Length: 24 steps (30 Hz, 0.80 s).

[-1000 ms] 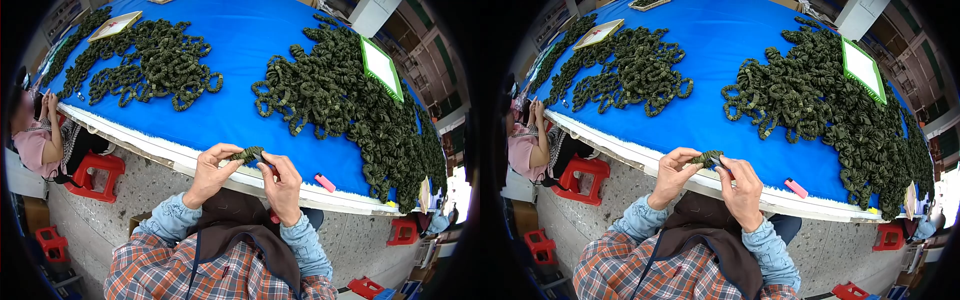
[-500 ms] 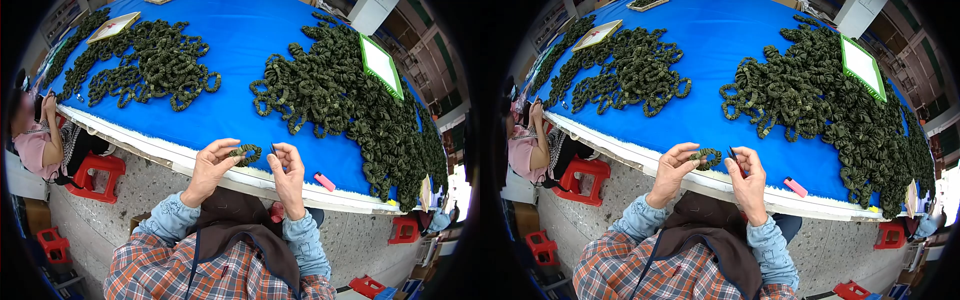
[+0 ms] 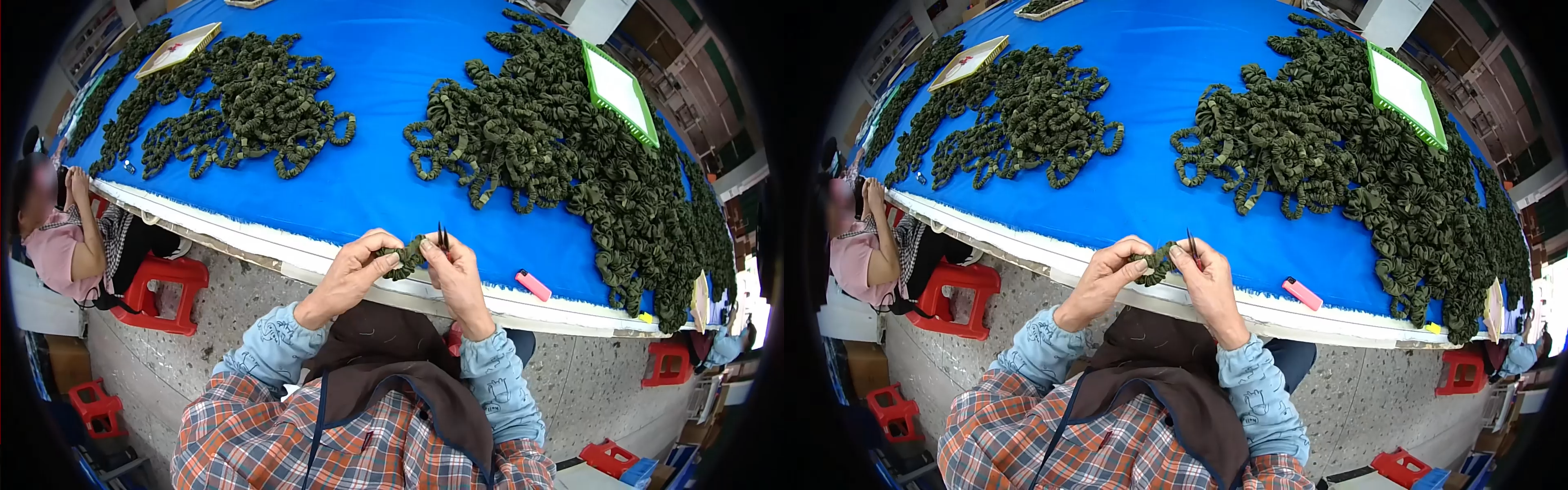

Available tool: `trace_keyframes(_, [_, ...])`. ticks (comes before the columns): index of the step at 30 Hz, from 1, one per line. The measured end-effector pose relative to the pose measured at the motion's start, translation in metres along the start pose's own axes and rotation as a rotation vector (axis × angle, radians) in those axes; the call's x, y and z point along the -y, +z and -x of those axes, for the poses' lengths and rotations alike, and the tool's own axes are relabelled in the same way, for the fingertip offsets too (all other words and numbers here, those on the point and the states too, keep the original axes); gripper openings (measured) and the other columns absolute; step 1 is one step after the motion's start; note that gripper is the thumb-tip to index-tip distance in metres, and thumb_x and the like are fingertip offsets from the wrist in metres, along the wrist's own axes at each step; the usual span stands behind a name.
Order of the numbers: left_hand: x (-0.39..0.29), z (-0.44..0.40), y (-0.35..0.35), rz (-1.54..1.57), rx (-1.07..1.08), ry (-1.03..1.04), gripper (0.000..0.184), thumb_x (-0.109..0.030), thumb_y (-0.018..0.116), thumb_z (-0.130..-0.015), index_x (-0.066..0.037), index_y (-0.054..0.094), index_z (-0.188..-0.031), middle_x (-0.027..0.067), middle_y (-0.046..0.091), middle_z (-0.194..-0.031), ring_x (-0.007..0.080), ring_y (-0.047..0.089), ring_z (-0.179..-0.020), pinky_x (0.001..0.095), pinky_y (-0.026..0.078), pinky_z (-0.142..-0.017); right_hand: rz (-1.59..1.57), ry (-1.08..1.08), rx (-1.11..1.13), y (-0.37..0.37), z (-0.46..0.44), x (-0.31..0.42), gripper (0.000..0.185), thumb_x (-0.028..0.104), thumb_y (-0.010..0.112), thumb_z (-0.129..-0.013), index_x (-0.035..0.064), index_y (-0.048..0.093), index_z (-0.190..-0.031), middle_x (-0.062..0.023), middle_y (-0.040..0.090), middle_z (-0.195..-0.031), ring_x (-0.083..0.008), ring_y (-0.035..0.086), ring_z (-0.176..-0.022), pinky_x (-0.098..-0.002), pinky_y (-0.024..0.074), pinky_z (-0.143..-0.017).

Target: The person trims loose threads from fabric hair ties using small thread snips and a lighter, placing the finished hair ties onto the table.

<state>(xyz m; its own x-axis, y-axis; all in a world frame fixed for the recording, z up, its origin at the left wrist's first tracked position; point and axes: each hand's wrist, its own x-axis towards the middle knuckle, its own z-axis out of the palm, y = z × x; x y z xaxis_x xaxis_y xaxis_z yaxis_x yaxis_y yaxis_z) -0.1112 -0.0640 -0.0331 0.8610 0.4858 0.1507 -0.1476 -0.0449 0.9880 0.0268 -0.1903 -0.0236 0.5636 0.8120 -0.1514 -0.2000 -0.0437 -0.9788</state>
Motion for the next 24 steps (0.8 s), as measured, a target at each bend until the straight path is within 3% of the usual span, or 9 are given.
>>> trace_keyframes(2, [0.004, 0.0, 0.001, 0.108, 0.024, 0.007, 0.015, -0.004, 0.058, -0.094, -0.003, 0.064, -0.108, 0.0054, 0.062, -0.109, 0.012, 0.055, -0.093, 0.0231, 0.042, -0.084, -0.055, 0.038, 0.024, 0.0, -0.001, -0.004, 0.011, 0.015, 0.063, -0.094, 0.0057, 0.065, -0.1, 0.0063, 0.049, -0.067, -0.0008, 0.034, -0.051, -0.0173, 0.0258, -0.045])
trace_keyframes(7, [0.006, 0.002, 0.009, 0.338, -0.028, 0.007, 0.014, -0.006, 0.057, -0.096, -0.003, 0.064, -0.108, 0.0054, 0.058, -0.113, 0.0116, 0.051, -0.097, 0.0242, 0.039, -0.088, -0.411, 0.279, 0.147, 0.011, -0.001, -0.01, 0.017, 0.016, 0.064, -0.094, 0.0003, 0.066, -0.102, -0.0011, 0.054, -0.076, -0.008, 0.045, -0.063, -0.0213, 0.0367, -0.055])
trace_keyframes(11, [0.007, 0.003, 0.007, 0.388, -0.135, -0.097, 0.015, -0.006, 0.057, -0.096, -0.002, 0.063, -0.109, 0.0055, 0.059, -0.115, 0.0128, 0.053, -0.099, 0.0263, 0.041, -0.09, 0.177, -0.287, -0.236, 0.032, 0.005, -0.001, 0.02, 0.012, 0.065, -0.093, 0.0019, 0.067, -0.11, -0.0026, 0.057, -0.08, -0.0098, 0.047, -0.062, -0.0227, 0.0387, -0.054])
trace_keyframes(17, [0.012, 0.002, 0.01, 0.345, -0.175, -0.067, 0.016, -0.005, 0.056, -0.097, -0.002, 0.063, -0.111, 0.0055, 0.059, -0.115, 0.0128, 0.054, -0.1, 0.026, 0.041, -0.091, 0.431, -0.488, -0.116, 0.017, 0.015, 0.011, 0.028, 0.006, 0.068, -0.088, 0.0047, 0.068, -0.116, -0.0034, 0.061, -0.084, -0.0106, 0.049, -0.061, -0.0232, 0.0397, -0.054])
trace_keyframes(21, [0.009, 0.001, 0.013, 0.341, -0.205, -0.032, 0.015, -0.007, 0.059, -0.096, -0.001, 0.065, -0.108, 0.0034, 0.058, -0.115, 0.0081, 0.049, -0.085, 0.0211, 0.042, -0.077, 0.503, -0.523, -0.144, 0.02, 0.017, 0.014, 0.032, 0.001, 0.07, -0.083, 0.0063, 0.07, -0.115, -0.0032, 0.063, -0.086, -0.011, 0.049, -0.061, -0.0232, 0.0397, -0.054])
trace_keyframes(24, [0.01, 0.002, 0.013, 0.346, -0.203, -0.027, 0.015, -0.007, 0.059, -0.096, 0.0, 0.065, -0.108, 0.0033, 0.058, -0.115, 0.0081, 0.049, -0.086, 0.021, 0.041, -0.077, 0.512, -0.549, -0.159, 0.022, 0.016, 0.012, 0.031, 0.0, 0.071, -0.083, 0.0061, 0.071, -0.113, -0.0035, 0.063, -0.086, -0.011, 0.048, -0.061, -0.0231, 0.0393, -0.054])
